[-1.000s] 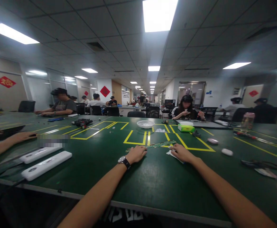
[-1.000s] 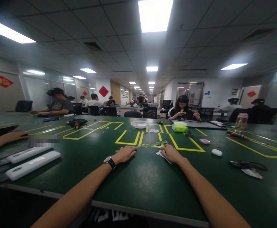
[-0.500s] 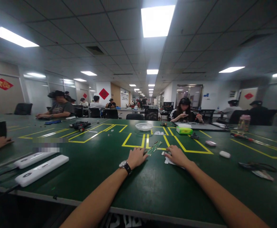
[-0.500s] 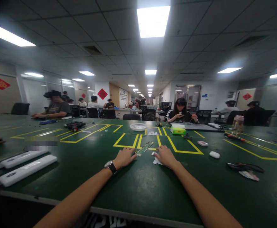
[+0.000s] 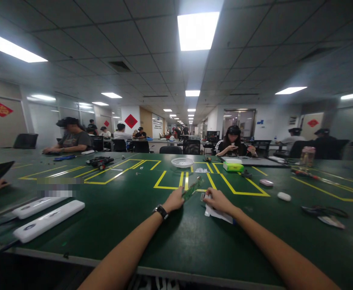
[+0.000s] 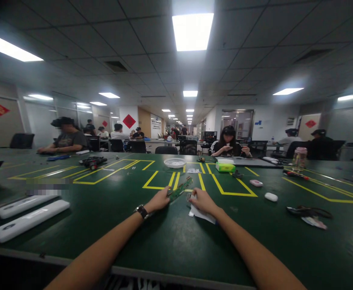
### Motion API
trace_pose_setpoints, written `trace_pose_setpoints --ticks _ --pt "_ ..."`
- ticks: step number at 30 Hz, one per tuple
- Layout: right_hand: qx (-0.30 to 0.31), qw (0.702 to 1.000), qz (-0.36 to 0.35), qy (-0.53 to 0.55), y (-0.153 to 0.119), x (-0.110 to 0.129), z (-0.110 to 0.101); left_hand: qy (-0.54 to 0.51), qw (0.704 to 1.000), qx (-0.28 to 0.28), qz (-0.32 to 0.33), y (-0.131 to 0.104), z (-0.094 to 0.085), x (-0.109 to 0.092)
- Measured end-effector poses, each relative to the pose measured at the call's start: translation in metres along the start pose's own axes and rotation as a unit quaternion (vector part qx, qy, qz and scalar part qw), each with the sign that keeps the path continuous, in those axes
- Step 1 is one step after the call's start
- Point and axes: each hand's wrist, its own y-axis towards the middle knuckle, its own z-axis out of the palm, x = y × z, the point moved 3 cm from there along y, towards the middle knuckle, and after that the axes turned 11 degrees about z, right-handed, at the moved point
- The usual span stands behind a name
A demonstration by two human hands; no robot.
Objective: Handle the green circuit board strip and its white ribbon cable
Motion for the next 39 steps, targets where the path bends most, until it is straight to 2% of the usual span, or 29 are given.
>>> trace_pose_setpoints --ticks 3,4,7,9,11,16,22,27,33,39 --pt "0.021 0.993 -0.013 0.115 0.001 0.009 0.003 -0.150 0.987 -0.011 -0.047 0.002 -0.005 0.000" --pt "0.042 0.986 -0.014 0.158 0.001 0.012 0.005 -0.232 0.970 -0.019 -0.067 0.002 -0.006 -0.002" --pt "0.101 0.956 -0.016 0.274 -0.001 0.021 0.008 -0.436 0.893 -0.051 -0.101 0.000 -0.011 -0.013" --pt "0.118 0.935 -0.020 0.333 -0.003 0.028 0.007 -0.503 0.856 -0.061 -0.106 -0.002 -0.015 -0.022" --pt "0.127 0.916 -0.021 0.379 -0.007 0.033 0.004 -0.533 0.839 -0.049 -0.104 -0.004 -0.018 -0.030" --pt "0.131 0.896 -0.020 0.423 -0.013 0.041 0.001 -0.530 0.842 -0.038 -0.092 -0.010 -0.013 -0.042" --pt "0.116 0.903 -0.013 0.413 -0.013 0.040 0.004 -0.497 0.864 -0.057 -0.053 -0.012 -0.007 -0.049" --pt "0.083 0.888 0.019 0.451 -0.011 0.036 -0.001 -0.497 0.865 -0.062 -0.029 -0.011 -0.009 -0.049" --pt "0.079 0.866 0.037 0.492 -0.012 0.035 -0.006 -0.488 0.872 -0.032 0.008 -0.010 -0.006 -0.045" --pt "0.081 0.877 0.035 0.472 -0.011 0.033 -0.004 -0.490 0.871 -0.018 0.015 -0.011 -0.003 -0.044"
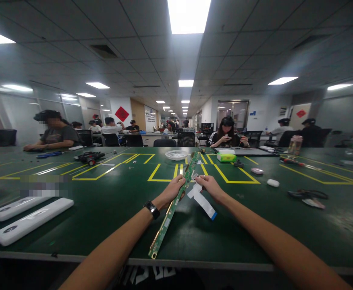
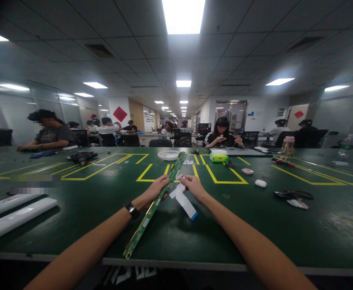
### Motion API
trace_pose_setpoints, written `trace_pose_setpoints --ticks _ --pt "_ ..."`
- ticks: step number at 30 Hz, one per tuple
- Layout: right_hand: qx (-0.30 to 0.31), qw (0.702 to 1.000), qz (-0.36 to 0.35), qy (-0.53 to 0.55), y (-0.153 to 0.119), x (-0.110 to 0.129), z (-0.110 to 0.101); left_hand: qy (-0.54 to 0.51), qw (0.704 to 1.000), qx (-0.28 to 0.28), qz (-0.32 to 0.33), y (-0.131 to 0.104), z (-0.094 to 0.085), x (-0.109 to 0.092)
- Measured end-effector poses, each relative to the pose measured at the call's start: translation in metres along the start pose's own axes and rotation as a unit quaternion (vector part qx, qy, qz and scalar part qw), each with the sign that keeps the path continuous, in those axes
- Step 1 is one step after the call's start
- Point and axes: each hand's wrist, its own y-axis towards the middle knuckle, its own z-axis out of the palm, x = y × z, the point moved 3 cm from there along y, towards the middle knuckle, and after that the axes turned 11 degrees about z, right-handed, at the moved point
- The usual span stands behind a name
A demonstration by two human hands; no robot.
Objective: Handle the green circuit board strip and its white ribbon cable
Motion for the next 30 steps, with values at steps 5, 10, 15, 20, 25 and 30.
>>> trace_pose_setpoints --ticks 5,10,15,20,25,30 --pt "-0.006 1.000 -0.008 -0.004 0.001 -0.001 -0.002 0.002 1.000 -0.001 -0.005 -0.002 0.002 -0.004" --pt "-0.015 1.000 -0.017 -0.016 0.002 -0.001 -0.003 -0.003 1.000 0.013 -0.001 -0.003 0.004 -0.008" --pt "-0.019 0.999 -0.022 -0.019 0.003 -0.001 -0.004 0.005 1.000 0.019 0.001 -0.004 0.002 -0.005" --pt "-0.022 0.999 -0.028 -0.026 0.003 -0.002 -0.004 0.025 1.000 0.017 -0.005 -0.002 -0.001 0.003" --pt "0.011 0.999 -0.012 -0.031 0.002 -0.002 -0.006 0.035 0.997 0.064 -0.015 -0.004 -0.005 0.003" --pt "0.052 0.998 0.028 -0.002 0.006 -0.010 -0.008 0.042 0.993 0.113 -0.018 -0.009 -0.004 -0.004"
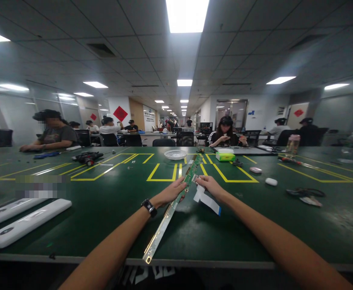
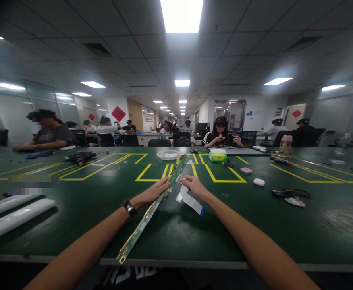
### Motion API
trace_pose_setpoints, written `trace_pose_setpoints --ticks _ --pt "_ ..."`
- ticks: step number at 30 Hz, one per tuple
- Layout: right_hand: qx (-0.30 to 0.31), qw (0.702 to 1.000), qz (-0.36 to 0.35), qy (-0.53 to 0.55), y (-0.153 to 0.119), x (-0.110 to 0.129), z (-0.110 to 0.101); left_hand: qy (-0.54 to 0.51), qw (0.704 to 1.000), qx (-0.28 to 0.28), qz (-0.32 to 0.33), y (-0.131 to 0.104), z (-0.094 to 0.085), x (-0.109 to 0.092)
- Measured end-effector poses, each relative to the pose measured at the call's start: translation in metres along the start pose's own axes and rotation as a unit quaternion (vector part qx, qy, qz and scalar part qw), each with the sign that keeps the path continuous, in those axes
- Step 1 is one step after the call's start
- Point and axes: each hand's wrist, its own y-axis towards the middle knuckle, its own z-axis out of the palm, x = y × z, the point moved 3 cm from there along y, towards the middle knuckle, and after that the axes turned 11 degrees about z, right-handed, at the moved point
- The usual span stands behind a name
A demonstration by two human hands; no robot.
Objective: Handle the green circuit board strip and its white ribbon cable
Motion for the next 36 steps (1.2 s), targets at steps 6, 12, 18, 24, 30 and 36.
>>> trace_pose_setpoints --ticks 6,12,18,24,30,36 --pt "-0.004 1.000 -0.006 0.019 0.002 -0.001 -0.002 0.019 0.999 -0.015 0.024 0.000 0.006 -0.003" --pt "-0.009 1.000 -0.012 0.012 0.000 0.003 -0.002 0.030 0.999 -0.019 0.030 -0.001 0.007 -0.006" --pt "-0.003 1.000 -0.013 0.015 0.002 0.000 -0.002 0.031 0.999 0.015 0.039 -0.001 0.008 -0.012" --pt "0.002 1.000 0.001 0.023 0.002 -0.002 -0.003 0.022 0.999 0.042 0.015 -0.003 0.009 -0.010" --pt "0.011 0.999 0.017 0.027 -0.003 0.002 -0.001 0.025 0.999 0.048 0.005 -0.005 0.011 -0.011" --pt "0.023 1.000 -0.007 0.001 -0.007 0.003 -0.001 -0.008 0.998 0.061 0.010 -0.006 0.012 -0.008"
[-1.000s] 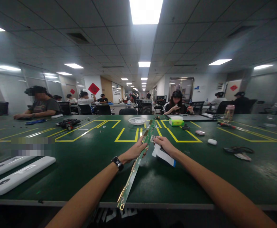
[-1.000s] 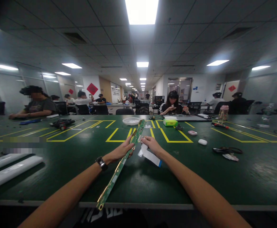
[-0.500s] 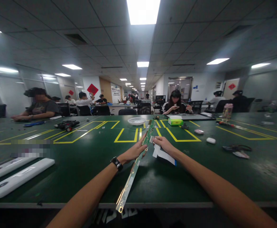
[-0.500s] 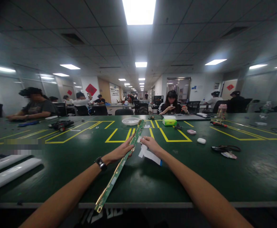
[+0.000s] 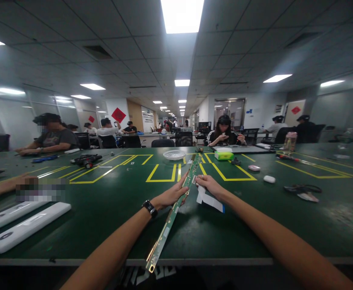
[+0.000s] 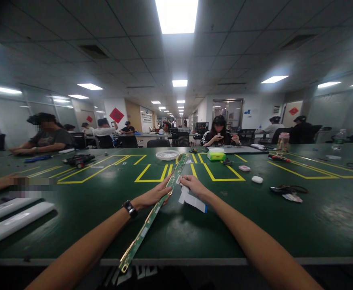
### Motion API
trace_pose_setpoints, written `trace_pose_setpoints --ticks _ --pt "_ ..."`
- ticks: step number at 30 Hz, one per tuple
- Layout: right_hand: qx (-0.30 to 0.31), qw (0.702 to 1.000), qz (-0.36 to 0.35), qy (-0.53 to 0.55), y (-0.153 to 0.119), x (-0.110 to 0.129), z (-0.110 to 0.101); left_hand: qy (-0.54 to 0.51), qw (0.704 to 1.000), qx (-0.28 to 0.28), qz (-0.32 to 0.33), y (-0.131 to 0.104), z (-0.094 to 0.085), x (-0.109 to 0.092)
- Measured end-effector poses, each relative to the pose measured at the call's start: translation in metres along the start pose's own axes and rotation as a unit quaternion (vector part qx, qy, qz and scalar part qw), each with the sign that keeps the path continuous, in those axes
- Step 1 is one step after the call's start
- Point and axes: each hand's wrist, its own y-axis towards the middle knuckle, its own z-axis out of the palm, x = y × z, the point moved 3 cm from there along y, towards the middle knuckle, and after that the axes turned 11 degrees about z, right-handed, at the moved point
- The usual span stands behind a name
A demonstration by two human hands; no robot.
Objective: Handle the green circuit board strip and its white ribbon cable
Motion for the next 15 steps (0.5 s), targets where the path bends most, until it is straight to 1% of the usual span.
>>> trace_pose_setpoints --ticks 6,10,15 --pt "0.002 0.998 -0.032 -0.049 -0.001 0.002 -0.001 -0.044 0.999 -0.009 0.004 0.002 0.001 0.006" --pt "-0.001 0.996 -0.047 -0.074 0.000 0.003 -0.003 -0.045 0.999 -0.013 0.014 0.004 0.002 0.008" --pt "-0.002 0.995 -0.045 -0.087 0.002 -0.002 -0.004 -0.034 0.999 -0.006 0.004 0.004 -0.001 0.013"
